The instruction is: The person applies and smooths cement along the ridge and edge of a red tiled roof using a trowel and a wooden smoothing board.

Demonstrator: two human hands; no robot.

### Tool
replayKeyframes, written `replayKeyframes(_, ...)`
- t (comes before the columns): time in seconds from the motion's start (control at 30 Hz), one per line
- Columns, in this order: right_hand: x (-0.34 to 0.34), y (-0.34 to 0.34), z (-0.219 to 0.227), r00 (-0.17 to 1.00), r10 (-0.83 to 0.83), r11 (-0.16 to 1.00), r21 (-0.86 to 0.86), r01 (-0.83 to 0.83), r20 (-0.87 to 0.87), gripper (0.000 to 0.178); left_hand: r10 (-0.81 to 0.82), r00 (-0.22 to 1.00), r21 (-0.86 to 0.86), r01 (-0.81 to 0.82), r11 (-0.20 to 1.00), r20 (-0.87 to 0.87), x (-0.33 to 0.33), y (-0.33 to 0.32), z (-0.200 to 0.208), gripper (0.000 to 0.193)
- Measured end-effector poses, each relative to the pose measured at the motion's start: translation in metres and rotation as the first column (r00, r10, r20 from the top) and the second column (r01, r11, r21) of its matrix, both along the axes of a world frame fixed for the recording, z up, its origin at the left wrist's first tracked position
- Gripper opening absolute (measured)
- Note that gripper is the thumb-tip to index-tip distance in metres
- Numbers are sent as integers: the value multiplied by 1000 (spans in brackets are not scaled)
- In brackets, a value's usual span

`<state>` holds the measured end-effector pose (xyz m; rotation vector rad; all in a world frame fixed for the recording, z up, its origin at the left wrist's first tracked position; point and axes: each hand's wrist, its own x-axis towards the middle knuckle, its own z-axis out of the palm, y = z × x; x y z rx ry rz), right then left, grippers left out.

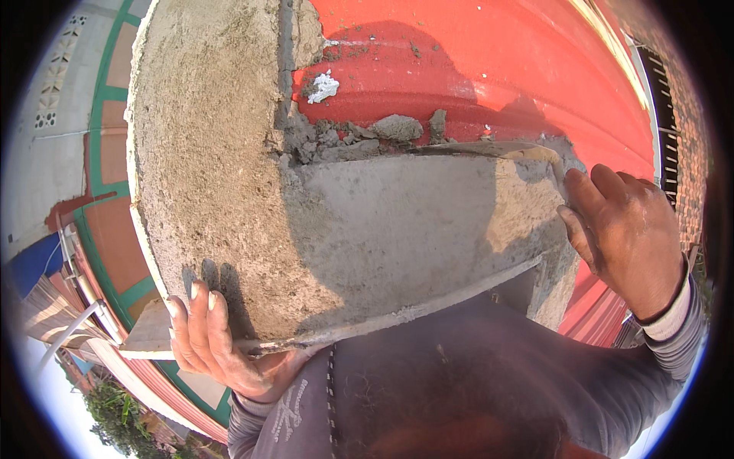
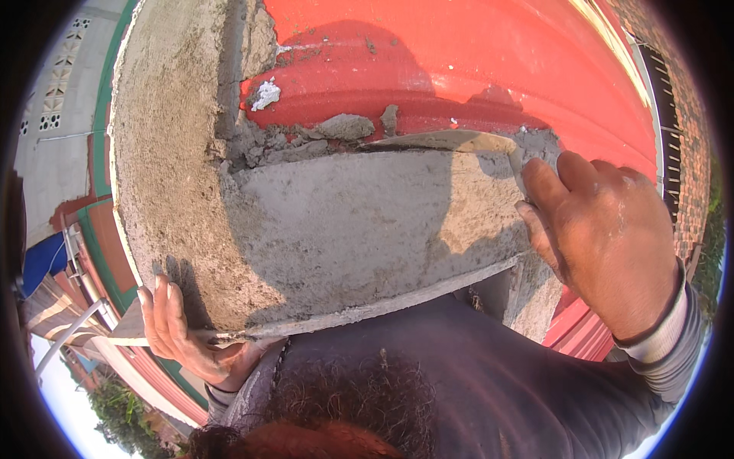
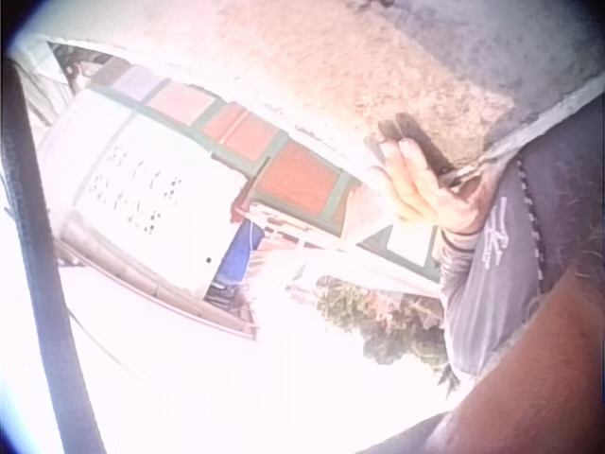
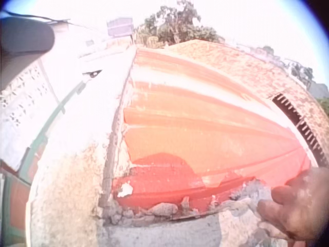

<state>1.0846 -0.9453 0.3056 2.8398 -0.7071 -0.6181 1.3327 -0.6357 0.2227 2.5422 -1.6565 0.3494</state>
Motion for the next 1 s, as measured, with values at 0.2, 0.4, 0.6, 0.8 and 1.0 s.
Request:
replayKeyframes(0.2, -4, -12, -2, 983, -89, 985, 159, 63, 163, 35, 9, 999, 59, -11, 998, 47, -7, 2, 4, 134)
replayKeyframes(0.4, 28, -16, 2, 991, -44, 972, 236, 13, 127, 34, -58, 998, 88, 59, 994, -12, 10, -2, 5, 130)
replayKeyframes(0.6, -24, -27, 0, 987, -159, 982, 105, 160, -16, 31, -18, 1000, 119, 20, 993, -15, 4, 9, 5, 128)
replayKeyframes(0.8, -45, -40, 8, 965, -235, 967, 130, 220, 116, 33, -92, 991, 115, 104, 988, -100, 12, -2, 7, 122)
replayKeyframes(1.0, -34, -48, 2, 986, -150, 969, 209, 131, 78, 37, -34, 996, 214, 50, 975, -80, 12, 6, 18, 122)
